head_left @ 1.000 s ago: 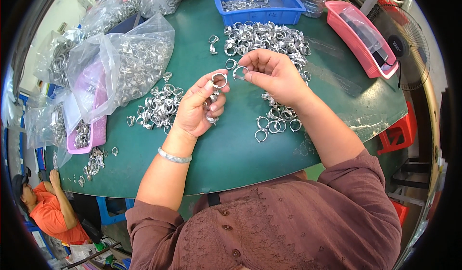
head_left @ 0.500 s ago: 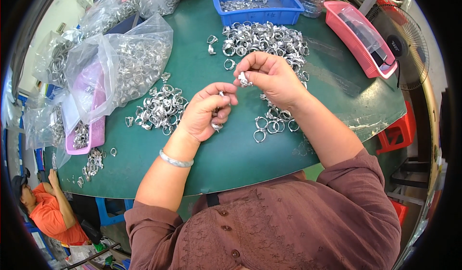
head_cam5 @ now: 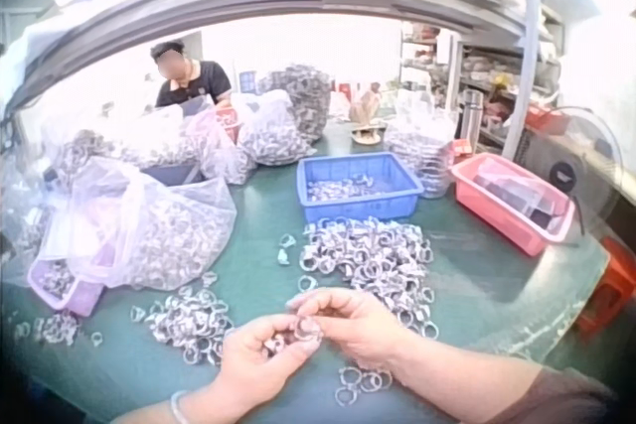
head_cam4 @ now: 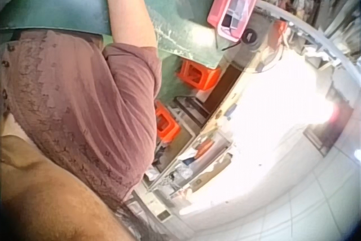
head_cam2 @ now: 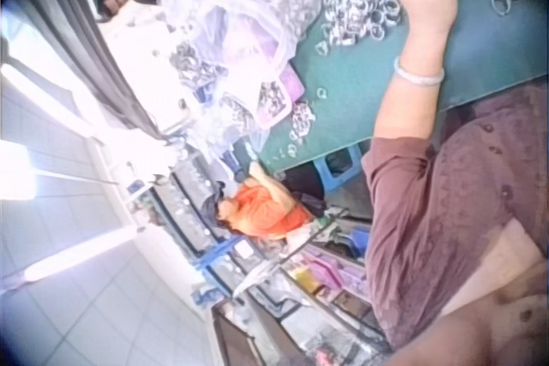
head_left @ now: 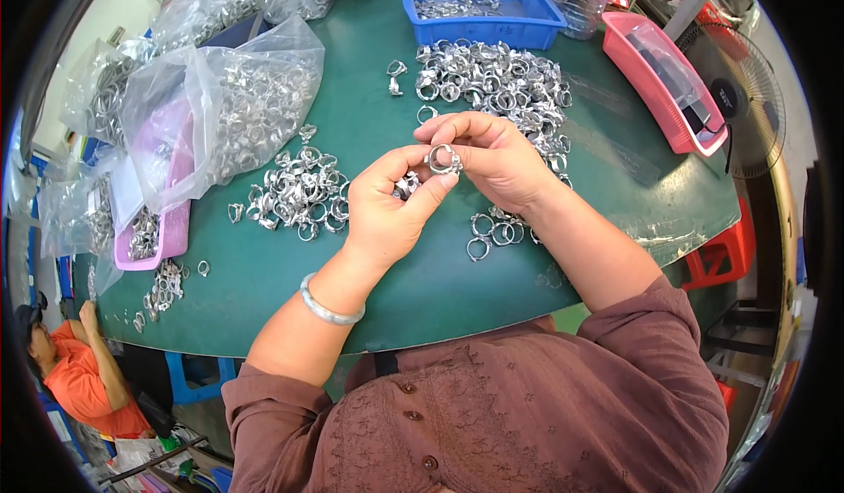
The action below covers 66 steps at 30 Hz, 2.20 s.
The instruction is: The person is assembling keychains by hand, picking up small metal rings and circular components, joining them together, and placing the finished items into a pile on the desk.
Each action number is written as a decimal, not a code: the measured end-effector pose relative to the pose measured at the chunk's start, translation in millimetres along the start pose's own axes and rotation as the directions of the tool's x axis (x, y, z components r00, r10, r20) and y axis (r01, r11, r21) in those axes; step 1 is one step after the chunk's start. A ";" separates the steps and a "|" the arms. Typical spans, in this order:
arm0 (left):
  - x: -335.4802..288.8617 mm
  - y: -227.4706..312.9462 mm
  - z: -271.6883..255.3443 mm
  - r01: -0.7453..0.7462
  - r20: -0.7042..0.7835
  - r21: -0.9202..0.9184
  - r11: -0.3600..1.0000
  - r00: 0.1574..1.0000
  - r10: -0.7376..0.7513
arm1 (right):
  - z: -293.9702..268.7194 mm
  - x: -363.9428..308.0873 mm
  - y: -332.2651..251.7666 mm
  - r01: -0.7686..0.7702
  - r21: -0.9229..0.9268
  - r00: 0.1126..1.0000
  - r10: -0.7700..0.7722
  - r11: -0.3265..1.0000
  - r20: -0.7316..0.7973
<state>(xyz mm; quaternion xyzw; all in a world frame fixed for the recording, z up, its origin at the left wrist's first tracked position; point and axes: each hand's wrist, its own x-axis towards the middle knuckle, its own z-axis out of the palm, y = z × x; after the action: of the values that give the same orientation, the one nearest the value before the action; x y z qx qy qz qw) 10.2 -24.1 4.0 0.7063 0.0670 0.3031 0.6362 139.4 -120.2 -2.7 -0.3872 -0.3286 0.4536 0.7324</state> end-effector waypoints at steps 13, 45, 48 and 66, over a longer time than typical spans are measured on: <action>4.4 1.4 -8.2 -0.135 -0.001 0.391 0.910 0.989 0.147 | 0.0 -1.0 -8.8 -0.029 -0.142 0.999 0.025 0.990 -0.027; 7.5 3.8 -13.5 -0.393 0.105 0.671 0.629 0.890 0.443 | 2.2 -2.1 -12.8 0.012 -0.341 0.999 0.000 0.940 0.036; 9.1 4.3 -10.5 -0.426 0.108 0.653 0.627 0.871 0.479 | 2.3 -3.2 -12.3 0.049 -0.353 0.998 -0.031 0.935 0.055; 17.8 -3.6 -53.7 -0.166 0.172 0.977 0.137 0.984 -0.035 | -3.2 102.6 -40.4 0.154 -0.970 0.987 -0.006 -0.189 0.158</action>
<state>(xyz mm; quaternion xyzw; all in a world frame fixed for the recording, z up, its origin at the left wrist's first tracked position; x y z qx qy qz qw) -1.9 31.1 7.1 0.9730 0.1692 0.1569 0.0063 196.8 -38.4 44.0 -0.7662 -0.6168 0.0078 0.1801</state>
